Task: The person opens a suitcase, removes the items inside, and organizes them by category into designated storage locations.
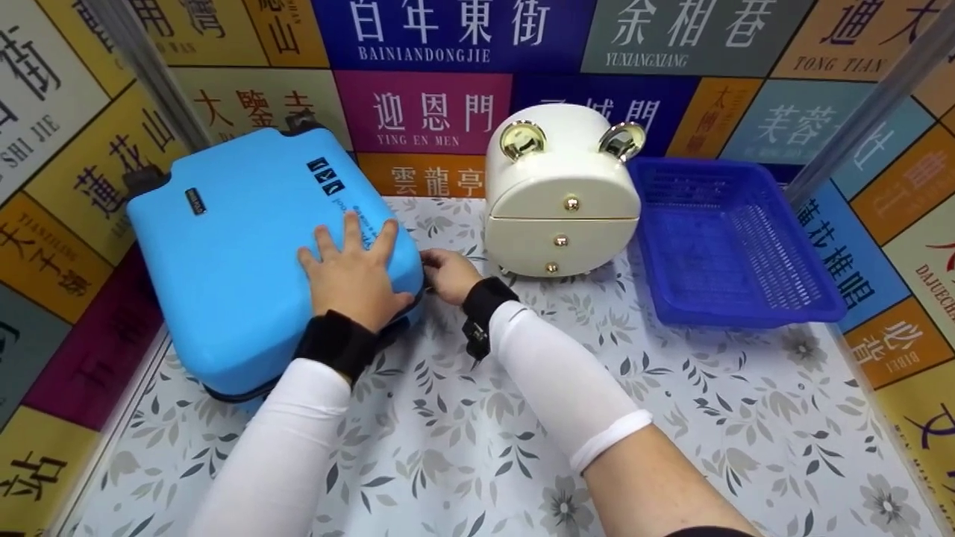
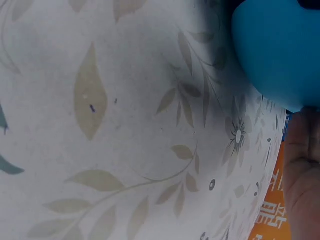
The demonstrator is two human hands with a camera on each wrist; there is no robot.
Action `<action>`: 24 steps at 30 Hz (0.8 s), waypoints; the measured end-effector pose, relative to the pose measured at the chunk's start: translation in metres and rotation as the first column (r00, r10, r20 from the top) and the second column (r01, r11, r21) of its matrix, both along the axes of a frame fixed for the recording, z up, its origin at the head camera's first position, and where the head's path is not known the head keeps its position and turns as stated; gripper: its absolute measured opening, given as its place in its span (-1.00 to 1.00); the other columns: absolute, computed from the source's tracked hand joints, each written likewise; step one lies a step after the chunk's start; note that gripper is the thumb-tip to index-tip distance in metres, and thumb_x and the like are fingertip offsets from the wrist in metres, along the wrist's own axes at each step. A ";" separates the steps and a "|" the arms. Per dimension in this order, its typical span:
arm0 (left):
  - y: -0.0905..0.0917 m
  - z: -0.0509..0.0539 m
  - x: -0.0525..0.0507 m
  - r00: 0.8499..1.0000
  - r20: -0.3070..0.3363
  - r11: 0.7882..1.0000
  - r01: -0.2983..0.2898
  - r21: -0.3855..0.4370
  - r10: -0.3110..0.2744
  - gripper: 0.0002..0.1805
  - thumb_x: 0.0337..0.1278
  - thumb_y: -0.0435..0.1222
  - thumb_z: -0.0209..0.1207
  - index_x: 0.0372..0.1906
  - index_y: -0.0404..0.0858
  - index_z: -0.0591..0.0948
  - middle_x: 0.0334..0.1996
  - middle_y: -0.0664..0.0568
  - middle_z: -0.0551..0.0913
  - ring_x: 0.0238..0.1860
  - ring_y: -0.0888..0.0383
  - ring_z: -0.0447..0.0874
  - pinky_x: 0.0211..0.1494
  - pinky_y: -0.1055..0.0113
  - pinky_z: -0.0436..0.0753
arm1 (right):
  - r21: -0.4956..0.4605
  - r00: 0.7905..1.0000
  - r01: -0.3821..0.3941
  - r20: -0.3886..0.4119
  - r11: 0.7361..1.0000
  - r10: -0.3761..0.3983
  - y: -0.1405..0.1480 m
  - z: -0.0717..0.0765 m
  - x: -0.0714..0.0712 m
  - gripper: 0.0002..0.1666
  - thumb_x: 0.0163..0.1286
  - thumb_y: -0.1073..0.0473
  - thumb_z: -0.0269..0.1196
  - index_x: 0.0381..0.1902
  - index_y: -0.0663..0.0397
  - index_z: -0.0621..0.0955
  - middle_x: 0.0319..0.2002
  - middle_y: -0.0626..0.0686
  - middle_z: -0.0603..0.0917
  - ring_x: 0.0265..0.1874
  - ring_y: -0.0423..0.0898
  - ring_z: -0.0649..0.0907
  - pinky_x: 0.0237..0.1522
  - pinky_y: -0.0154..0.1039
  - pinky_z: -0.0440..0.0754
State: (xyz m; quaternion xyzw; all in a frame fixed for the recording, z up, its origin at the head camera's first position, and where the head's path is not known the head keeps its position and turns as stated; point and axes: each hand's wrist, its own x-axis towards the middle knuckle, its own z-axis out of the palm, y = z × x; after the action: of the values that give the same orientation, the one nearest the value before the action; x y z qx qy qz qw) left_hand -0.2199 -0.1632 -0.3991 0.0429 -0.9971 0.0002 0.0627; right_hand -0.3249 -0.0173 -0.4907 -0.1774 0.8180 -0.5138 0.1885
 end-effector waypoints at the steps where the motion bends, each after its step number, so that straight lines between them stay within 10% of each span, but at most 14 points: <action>1: 0.000 0.000 0.000 1.000 -0.004 1.000 0.001 0.003 -0.001 0.23 -0.03 0.34 0.49 0.72 0.16 0.14 0.69 -0.37 0.06 0.56 -0.65 0.09 0.43 -0.67 0.22 | 0.003 1.000 0.022 0.003 1.000 -0.022 0.001 0.000 0.000 -0.58 0.66 0.22 0.09 0.34 0.24 0.64 0.16 0.26 0.76 -0.05 -0.03 0.75 -0.08 -0.29 0.73; 5: 0.001 0.000 0.001 1.000 -0.018 1.000 -0.001 0.009 0.001 0.22 -0.03 0.32 0.50 0.71 0.16 0.16 0.68 -0.36 0.09 0.56 -0.65 0.10 0.43 -0.66 0.23 | 0.108 0.996 0.058 -0.079 0.992 -0.049 0.001 0.001 0.000 -0.63 0.67 0.15 0.11 0.14 0.26 0.73 -0.07 0.24 0.80 -0.23 -0.07 0.69 -0.17 -0.32 0.63; 10: 0.000 0.001 0.001 1.000 -0.011 1.000 0.004 0.006 -0.004 0.23 -0.02 0.33 0.49 0.72 0.15 0.14 0.69 -0.37 0.06 0.56 -0.66 0.10 0.43 -0.67 0.22 | 0.317 0.971 0.027 -0.235 0.948 0.051 -0.003 0.004 0.000 -0.65 0.70 0.17 0.00 0.06 0.29 0.65 0.00 0.24 0.76 0.00 0.11 0.73 0.16 -0.14 0.67; 24: 0.002 0.001 0.001 1.000 0.019 1.000 -0.005 0.020 0.005 0.25 -0.01 0.34 0.47 0.73 0.15 0.10 0.70 -0.36 0.01 0.57 -0.66 0.04 0.44 -0.68 0.18 | 0.551 0.894 -0.070 -0.336 0.832 0.297 0.020 0.033 0.011 -0.71 0.62 0.25 0.14 0.07 0.13 0.77 0.04 0.13 0.84 0.10 0.13 0.78 0.25 -0.04 0.70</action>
State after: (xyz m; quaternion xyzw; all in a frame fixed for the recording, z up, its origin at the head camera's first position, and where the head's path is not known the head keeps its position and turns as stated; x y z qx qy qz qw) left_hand -0.2193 -0.1616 -0.3976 0.0460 -0.9975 -0.0091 0.0529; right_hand -0.3143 0.0022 -0.4580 -0.3017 0.9261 -0.2010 0.1043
